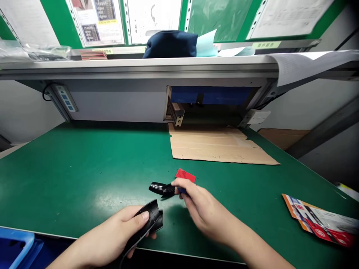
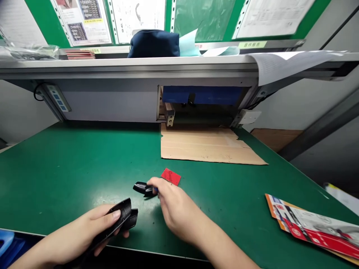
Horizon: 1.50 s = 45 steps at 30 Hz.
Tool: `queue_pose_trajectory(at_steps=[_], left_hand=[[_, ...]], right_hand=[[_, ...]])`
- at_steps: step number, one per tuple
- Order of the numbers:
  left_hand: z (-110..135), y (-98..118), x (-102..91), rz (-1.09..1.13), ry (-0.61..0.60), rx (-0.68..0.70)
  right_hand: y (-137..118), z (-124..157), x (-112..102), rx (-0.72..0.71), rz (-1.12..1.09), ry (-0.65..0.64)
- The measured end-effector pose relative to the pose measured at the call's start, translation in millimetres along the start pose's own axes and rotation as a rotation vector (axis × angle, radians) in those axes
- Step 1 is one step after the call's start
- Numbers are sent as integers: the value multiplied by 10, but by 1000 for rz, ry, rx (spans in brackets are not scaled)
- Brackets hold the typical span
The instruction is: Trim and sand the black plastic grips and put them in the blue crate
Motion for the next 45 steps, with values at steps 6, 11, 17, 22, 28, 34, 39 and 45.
queue_pose_trajectory(at_steps=[6, 11, 17, 22, 28, 34, 39, 45], left_hand=[[73, -8, 72, -7, -27, -12], [139, -9, 127, 6, -60, -31], [201, 50, 225, 46, -101, -49], [196, 64, 234, 22, -80, -47], [199, 65, 250, 16, -68, -70], [202, 232, 194, -147, 2, 8], [185, 335, 190, -253, 31, 111], [155, 256, 194, -392, 54, 94]], right_hand=[[-384, 101, 161, -214, 250, 4], [-384, 96, 267, -281, 373, 16], [-419, 112, 224, -332, 342, 94], [-441, 121, 136, -319, 343, 197], [-456, 150, 216, -368, 407, 131], [-429, 142, 273, -400, 473, 89], [-422, 134, 290, -419, 475, 80], [-398, 173, 344, -438, 460, 52]])
Point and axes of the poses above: each hand's wrist, its own z-axis away from the middle knuckle, its own x-axis out of the palm, y = z × x, the point moved 9 cm from there along -z, towards the middle knuckle, and after that the axes turned 15 degrees about y, right-handed, at the moved point
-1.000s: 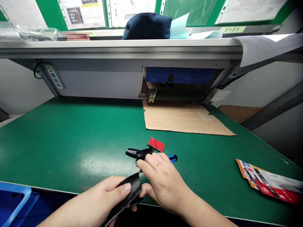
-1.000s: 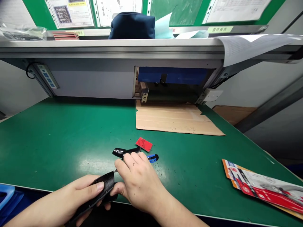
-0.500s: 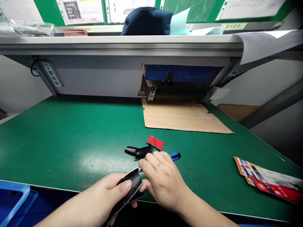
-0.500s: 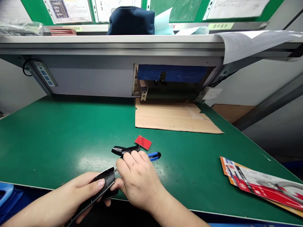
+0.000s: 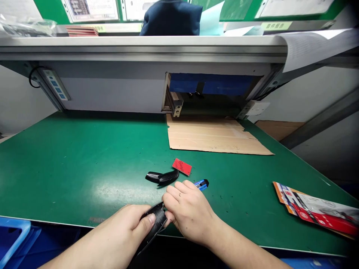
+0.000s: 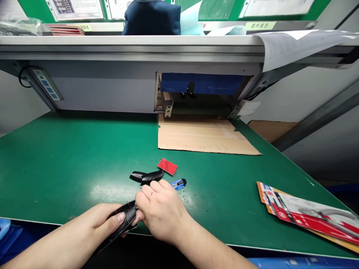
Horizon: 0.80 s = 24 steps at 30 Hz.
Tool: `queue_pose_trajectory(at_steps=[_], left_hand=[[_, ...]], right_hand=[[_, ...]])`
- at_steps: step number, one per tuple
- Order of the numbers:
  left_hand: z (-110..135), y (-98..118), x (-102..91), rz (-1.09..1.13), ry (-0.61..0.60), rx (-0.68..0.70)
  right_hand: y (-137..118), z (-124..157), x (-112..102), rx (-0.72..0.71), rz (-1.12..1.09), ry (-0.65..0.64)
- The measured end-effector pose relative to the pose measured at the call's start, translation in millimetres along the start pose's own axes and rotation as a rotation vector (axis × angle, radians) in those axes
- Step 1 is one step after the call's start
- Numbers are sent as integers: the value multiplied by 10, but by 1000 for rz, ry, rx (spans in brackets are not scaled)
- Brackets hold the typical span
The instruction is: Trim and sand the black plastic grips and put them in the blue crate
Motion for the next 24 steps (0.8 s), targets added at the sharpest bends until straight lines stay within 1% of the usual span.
queue_pose_trajectory(at_steps=[4, 6, 8, 11, 12, 13, 14, 16, 17, 20, 22, 24], left_hand=[[-24, -37, 9, -55, 12, -13], [-27, -38, 7, -55, 15, -5], [-20, -42, 5, -51, 10, 1], [-14, -77, -18, -71, 24, 0], [-16, -95, -29, -69, 36, 2], [-22, -116, -38, -53, 49, 2], [-30, -142, -47, -21, 67, -1], [-56, -193, -61, 87, 108, -10], [-69, -208, -63, 150, 124, -8], [-95, -216, -61, 298, 160, 7], [-90, -239, -29, 345, 148, -45], [-66, -272, 16, 387, 124, -126]], right_hand=[[14, 79, 103, 19, -25, -17], [39, 110, 159, 47, -92, -58], [70, 130, 206, 105, -257, -154], [103, 155, 219, 265, -627, -367], [122, 151, 190, 329, -728, -402], [156, 141, 153, 390, -793, -405], [203, 128, 116, 440, -813, -376], [298, 111, 55, 480, -727, -268], [320, 115, 45, 466, -642, -221], [272, 139, 77, 343, -348, -133], [211, 149, 117, 262, -190, -106], [169, 143, 135, 208, -84, -88]])
Point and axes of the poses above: each hand's wrist, its own z-axis away from the middle knuckle, its own x-axis out of the palm, y = z × x, the point moved 9 cm from there along -z, towards the middle knuckle, and after that the axes turned 15 degrees about y, right-handed, at the moved point
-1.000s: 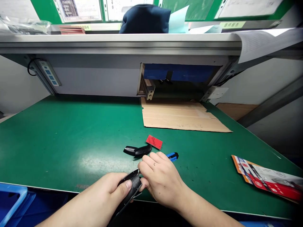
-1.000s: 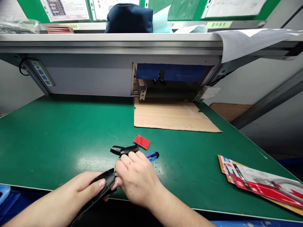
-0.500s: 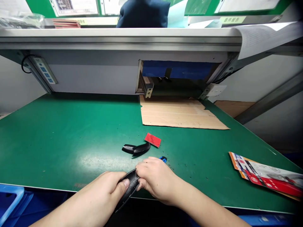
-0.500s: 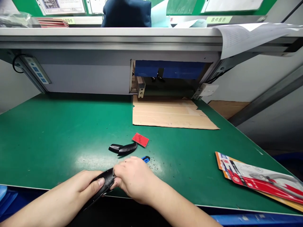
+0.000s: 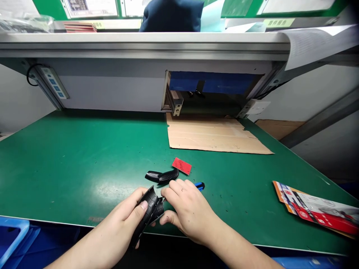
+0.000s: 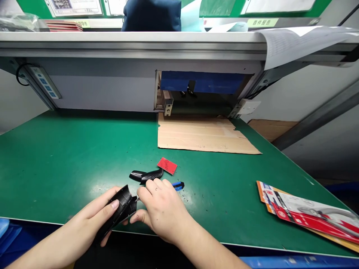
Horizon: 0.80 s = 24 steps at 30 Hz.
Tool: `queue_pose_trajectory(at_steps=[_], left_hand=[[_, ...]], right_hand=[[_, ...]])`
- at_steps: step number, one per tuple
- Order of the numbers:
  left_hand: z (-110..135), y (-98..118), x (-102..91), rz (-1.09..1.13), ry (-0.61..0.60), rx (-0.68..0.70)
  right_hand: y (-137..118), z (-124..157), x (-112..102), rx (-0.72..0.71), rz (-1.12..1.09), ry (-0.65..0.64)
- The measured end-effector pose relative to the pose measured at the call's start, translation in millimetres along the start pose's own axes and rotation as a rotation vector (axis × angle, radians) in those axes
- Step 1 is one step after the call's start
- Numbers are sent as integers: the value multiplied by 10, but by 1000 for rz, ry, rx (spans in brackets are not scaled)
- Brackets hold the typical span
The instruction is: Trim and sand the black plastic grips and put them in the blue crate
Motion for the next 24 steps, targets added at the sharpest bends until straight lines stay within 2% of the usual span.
queue_pose_trajectory(at_steps=[2, 7, 10, 15, 17, 20, 22, 24], left_hand=[[29, -19, 31, 37, -12, -39], [42, -81, 56, 132, 31, -33], [45, -157, 49, 80, 66, -70], [108, 152, 22, -76, 106, 237], [128, 211, 18, -98, 116, 276], [149, 226, 61, -136, 67, 292], [160, 219, 56, -165, 69, 303], [168, 207, 8, -188, 116, 308]], right_hand=[[-18, -12, -5, -27, 67, 20], [-48, -33, -51, -78, 179, 65], [-77, -24, -51, -103, 187, 77], [-119, 16, 1, -130, 172, 84], [-120, 38, 50, -132, 164, 76], [-78, 58, 153, -99, 91, -7], [-50, 67, 219, -48, -97, -140], [-52, 82, 234, 20, -376, -306]])
Point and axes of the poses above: each hand's wrist, its own z-axis away from the middle knuckle, its own x-axis out of the palm, y = z × x, the point moved 9 cm from there along -z, towards the middle knuckle, and after that the axes turned 15 degrees about y, right-handed, at the moved point
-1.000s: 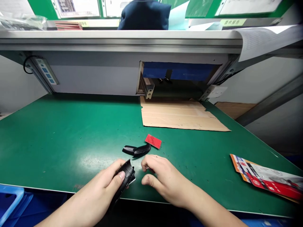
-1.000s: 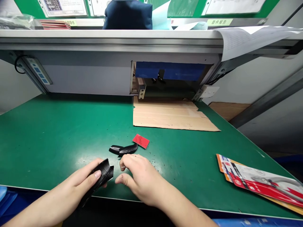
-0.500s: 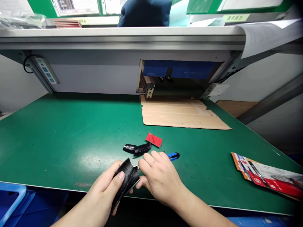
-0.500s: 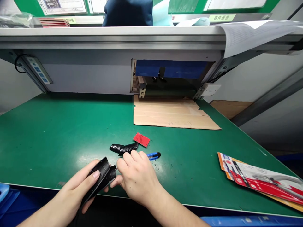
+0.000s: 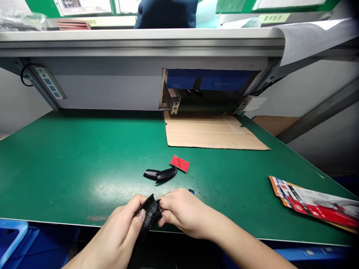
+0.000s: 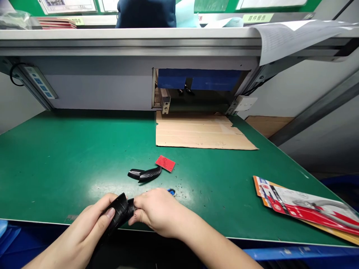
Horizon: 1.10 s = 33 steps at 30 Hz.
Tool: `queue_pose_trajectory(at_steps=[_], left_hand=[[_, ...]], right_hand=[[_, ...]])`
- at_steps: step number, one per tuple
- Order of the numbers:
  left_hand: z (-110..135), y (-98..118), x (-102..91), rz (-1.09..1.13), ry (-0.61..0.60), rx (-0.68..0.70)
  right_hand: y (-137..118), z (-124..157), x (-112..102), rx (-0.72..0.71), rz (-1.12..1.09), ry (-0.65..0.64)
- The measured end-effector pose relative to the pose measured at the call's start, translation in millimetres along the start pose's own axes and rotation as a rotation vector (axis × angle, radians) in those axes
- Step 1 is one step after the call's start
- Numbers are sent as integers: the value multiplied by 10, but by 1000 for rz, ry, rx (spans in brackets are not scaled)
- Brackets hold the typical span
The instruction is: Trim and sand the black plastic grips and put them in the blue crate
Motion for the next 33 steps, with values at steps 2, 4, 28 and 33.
queue_pose_trajectory(at_steps=[2, 4, 28, 33], left_hand=[[3, -38, -51, -21, 50, -18], [-1, -85, -73, -25, 68, -46], [-21, 73, 123, -71, 78, 145], [-56, -30, 115, -137, 93, 82]], right_hand=[[-23, 25, -58, 53, -260, -110], [48, 37, -191, 120, -336, -93], [311, 479, -216, 553, -490, 359], [203, 631, -661, 241, 59, 644]])
Point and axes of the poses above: each hand's wrist, its own z-axis away from the middle knuckle, its own x-axis out of the palm, y = z × x, the point moved 9 cm from there along -z, towards the middle knuckle, and after that the axes turned 15 degrees about y, right-handed, at the moved point
